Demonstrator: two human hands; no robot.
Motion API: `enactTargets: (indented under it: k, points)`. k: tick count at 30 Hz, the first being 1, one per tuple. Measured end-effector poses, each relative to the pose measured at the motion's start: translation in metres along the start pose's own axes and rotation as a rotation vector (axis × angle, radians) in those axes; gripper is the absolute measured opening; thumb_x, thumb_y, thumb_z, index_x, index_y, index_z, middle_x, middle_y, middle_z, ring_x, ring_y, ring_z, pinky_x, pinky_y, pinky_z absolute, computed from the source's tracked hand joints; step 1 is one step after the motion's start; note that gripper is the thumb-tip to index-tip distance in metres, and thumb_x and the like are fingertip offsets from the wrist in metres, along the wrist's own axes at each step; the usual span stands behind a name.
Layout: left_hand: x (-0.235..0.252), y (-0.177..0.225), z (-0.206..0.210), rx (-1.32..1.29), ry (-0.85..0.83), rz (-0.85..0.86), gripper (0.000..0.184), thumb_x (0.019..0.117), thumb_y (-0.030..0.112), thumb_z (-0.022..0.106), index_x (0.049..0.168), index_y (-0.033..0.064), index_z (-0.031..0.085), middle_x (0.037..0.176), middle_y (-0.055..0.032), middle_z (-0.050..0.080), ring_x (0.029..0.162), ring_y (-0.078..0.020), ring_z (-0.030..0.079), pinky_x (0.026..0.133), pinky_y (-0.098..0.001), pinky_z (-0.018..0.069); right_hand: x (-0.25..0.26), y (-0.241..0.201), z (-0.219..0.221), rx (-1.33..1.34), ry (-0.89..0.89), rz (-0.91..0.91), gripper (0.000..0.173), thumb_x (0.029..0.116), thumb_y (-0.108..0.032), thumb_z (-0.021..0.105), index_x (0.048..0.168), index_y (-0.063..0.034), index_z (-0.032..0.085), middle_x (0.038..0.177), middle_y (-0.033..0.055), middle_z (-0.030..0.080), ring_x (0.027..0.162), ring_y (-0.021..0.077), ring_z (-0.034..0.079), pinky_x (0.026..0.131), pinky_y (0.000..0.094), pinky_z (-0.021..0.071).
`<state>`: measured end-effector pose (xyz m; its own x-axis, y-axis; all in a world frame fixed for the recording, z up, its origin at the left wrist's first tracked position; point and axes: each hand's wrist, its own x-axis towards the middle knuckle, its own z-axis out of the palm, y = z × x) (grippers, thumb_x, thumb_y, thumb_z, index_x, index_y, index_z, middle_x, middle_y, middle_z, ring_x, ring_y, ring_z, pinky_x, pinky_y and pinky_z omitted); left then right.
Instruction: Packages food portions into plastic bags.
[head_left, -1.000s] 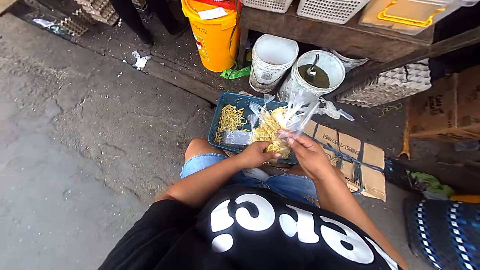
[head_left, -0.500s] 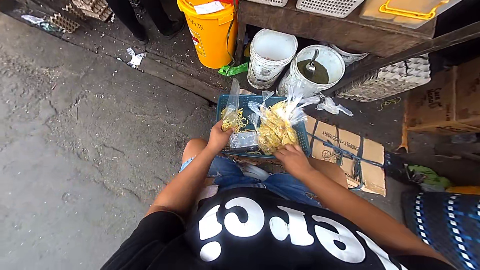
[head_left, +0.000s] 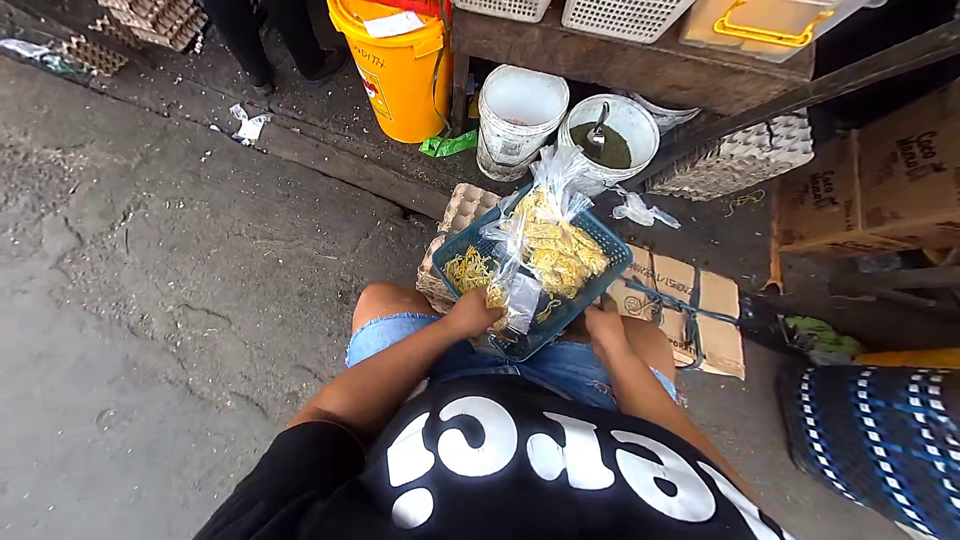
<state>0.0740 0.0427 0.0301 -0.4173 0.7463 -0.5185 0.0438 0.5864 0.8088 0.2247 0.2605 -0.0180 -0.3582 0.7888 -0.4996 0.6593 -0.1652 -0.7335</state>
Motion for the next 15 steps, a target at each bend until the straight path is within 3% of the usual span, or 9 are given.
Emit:
enactTargets:
  k: [1,2,3,5,6,8,10,15]
  points:
    - [-0.002,-0.001,0.002,-0.021,0.016,0.001,0.049,0.0988,0.019,0.067,0.139,-0.0051,0.052,0.131,-0.0232,0.063,0.123,-0.0279,0.062,0.109,-0.0448,0.0468,-0.002,0.001,0.002,0.227,-0.04,0.15,0.047,0.1101,-0.012,0.04,0.156,-0.0053,0.031,0.142,0.0219,0.053,0.116,0.028,0.064,0.092,0.0419,0.0567]
    - [-0.004,-0.002,0.006,-0.026,0.025,0.007,0.051,0.0989,0.018,0.067,0.141,-0.0048,0.05,0.134,-0.023,0.061,0.125,-0.027,0.061,0.11,-0.0432,0.0459,-0.003,0.001,0.001,0.393,-0.079,0.251,0.042,0.1129,-0.023,0.035,0.15,-0.004,0.036,0.131,0.0224,0.058,0.104,0.0289,0.067,0.083,0.043,0.0587]
    - [-0.006,-0.002,0.009,-0.028,0.028,0.023,0.055,0.0989,0.016,0.066,0.146,-0.0048,0.046,0.139,-0.0233,0.059,0.13,-0.0267,0.058,0.113,-0.042,0.0439,-0.003,-0.002,-0.003,0.496,-0.117,0.313,0.048,0.1133,-0.035,0.03,0.149,-0.0033,0.036,0.129,0.023,0.058,0.101,0.0303,0.067,0.081,0.0446,0.0586]
    - [-0.006,-0.001,0.013,-0.034,0.038,0.071,0.059,0.0986,0.011,0.065,0.15,-0.0053,0.041,0.146,-0.0243,0.053,0.137,-0.0264,0.053,0.117,-0.04,0.0403,-0.002,-0.01,-0.008,0.526,-0.2,0.347,0.067,0.1093,-0.056,0.028,0.155,-0.0068,0.031,0.139,0.0224,0.054,0.11,0.0319,0.065,0.088,0.0474,0.0561]
    - [-0.006,-0.001,0.014,-0.034,0.039,0.09,0.058,0.0985,0.009,0.064,0.15,-0.0055,0.041,0.147,-0.0243,0.053,0.137,-0.026,0.053,0.117,-0.0392,0.0402,-0.001,-0.011,-0.006,0.466,-0.224,0.332,0.067,0.109,-0.055,0.033,0.155,-0.0068,0.031,0.139,0.0229,0.054,0.111,0.0328,0.064,0.089,0.0482,0.0563]
    - [-0.008,0.0,0.016,-0.041,0.042,0.118,0.053,0.0986,0.006,0.063,0.147,-0.0052,0.045,0.144,-0.0232,0.055,0.134,-0.0242,0.056,0.115,-0.0376,0.0425,0.003,-0.007,0.005,0.308,-0.215,0.271,0.048,0.1093,-0.027,0.049,0.151,-0.0049,0.036,0.131,0.0244,0.058,0.104,0.0334,0.067,0.082,0.0473,0.0588]
    - [-0.011,0.001,0.016,-0.085,0.077,0.164,0.046,0.0974,0.002,0.062,0.142,-0.0048,0.051,0.138,-0.0209,0.06,0.128,-0.0214,0.059,0.111,-0.0354,0.0456,0.008,-0.005,0.013,0.202,-0.163,0.202,0.047,0.1009,-0.004,0.054,0.146,-0.001,0.041,0.126,0.0249,0.059,0.1,0.0316,0.068,0.079,0.0461,0.0595]
    - [-0.028,-0.003,0.002,-0.258,0.254,0.233,0.038,0.0944,-0.003,0.062,0.132,-0.0068,0.057,0.123,-0.0175,0.067,0.112,-0.0169,0.066,0.101,-0.0335,0.0529,0.012,-0.017,-0.008,0.026,-0.214,0.047,0.042,0.0997,-0.003,0.056,0.141,0.0029,0.047,0.125,0.0259,0.06,0.102,0.0315,0.067,0.084,0.0475,0.0579]
